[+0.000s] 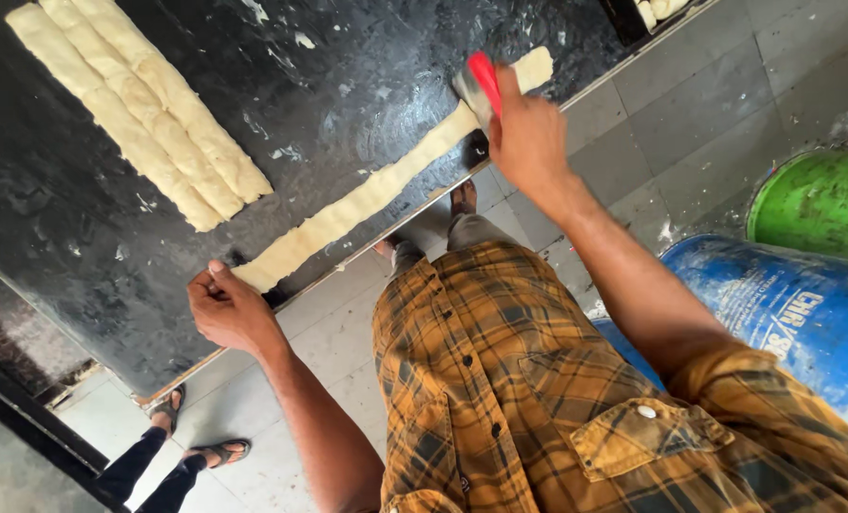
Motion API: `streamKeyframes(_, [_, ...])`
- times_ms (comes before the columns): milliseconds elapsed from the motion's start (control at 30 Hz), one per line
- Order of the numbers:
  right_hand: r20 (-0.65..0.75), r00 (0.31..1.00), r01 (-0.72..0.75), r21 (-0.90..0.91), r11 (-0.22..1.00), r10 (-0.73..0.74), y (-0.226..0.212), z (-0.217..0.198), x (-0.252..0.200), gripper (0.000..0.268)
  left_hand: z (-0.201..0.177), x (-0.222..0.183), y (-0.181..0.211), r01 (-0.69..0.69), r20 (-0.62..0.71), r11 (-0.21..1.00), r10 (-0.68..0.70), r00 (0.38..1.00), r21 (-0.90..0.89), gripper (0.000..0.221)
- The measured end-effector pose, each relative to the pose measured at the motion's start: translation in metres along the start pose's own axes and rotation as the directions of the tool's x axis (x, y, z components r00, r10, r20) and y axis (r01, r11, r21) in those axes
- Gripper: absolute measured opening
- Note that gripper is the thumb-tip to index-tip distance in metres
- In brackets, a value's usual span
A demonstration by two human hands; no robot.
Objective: The person uses a hand scraper to cut strips of dough into small squares and then rolls each square between their hands to form small dough balls, placing them onto a tray.
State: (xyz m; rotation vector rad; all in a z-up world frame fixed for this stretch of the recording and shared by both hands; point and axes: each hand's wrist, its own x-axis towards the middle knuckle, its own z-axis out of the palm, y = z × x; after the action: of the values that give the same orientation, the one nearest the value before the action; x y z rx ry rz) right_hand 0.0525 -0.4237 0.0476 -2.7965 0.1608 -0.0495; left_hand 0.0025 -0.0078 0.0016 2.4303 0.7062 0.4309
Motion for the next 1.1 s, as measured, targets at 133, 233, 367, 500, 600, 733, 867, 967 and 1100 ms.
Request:
streamKeyframes(133, [-0.05, 0.998, 0.045, -0.033, 0.998, -0.047, 0.003, 0.024, 0.023, 0.066, -0.005, -0.003, -0.006, -0.009, 0.025, 0.998, 0.011, 1.0, -0.064, 0.032])
streamKeyframes(233, [-0.113, 0.992, 0.067, 0.098, 0.993, -0.056, 0.008, 0.007, 0.021, 0.071, -0.003, 0.001, -0.003, 0.006, 0.048, 1.0, -0.005, 0.999, -0.01, 0.034])
streamKeyframes(367, [-0.07, 0.996, 0.062, 0.183, 0.981, -0.05, -0.025, 0.012, -0.018, 0.062, -0.012, 0.003, -0.009, -0.029, 0.099, 0.997, 0.037, 0.994, -0.075, 0.031])
streamKeyframes(500, [-0.022, 1.0, -0.008, 0.092, 0.996, 0.01, -0.054, 0.035, 0.015, 0.06, -0.01, 0.007, -0.003, -0.025, 0.129, 0.999, 0.03, 0.991, -0.042, 0.031])
streamKeyframes(600, [-0.058, 0.996, 0.063, 0.047, 0.997, -0.06, -0.054, 0.028, 0.025, 0.059, -0.022, 0.006, -0.005, -0.04, 0.147, 0.998, 0.048, 0.988, -0.055, 0.03])
streamKeyframes(733, [-0.066, 0.996, 0.072, 0.226, 0.971, -0.059, -0.056, 0.009, 0.0, 0.059, -0.016, 0.009, 0.0, -0.007, 0.169, 0.99, 0.031, 0.985, -0.142, 0.027])
streamKeyframes(867, [0.08, 0.997, -0.015, 0.004, 1.0, 0.015, -0.09, 0.043, -0.019, 0.067, -0.016, 0.01, -0.004, -0.023, 0.162, 0.99, 0.046, 0.986, -0.139, 0.026])
streamKeyframes(967, [-0.009, 1.0, 0.022, 0.05, 0.998, -0.022, -0.1, 0.053, 0.015, 0.061, -0.019, 0.009, -0.007, -0.039, 0.172, 0.994, 0.056, 0.983, -0.104, 0.025])
streamKeyframes(1100, [-0.058, 0.991, 0.124, 0.11, 0.986, -0.118, -0.102, 0.029, 0.02, 0.063, -0.02, 0.013, -0.003, -0.023, 0.184, 0.991, 0.048, 0.982, -0.133, 0.023])
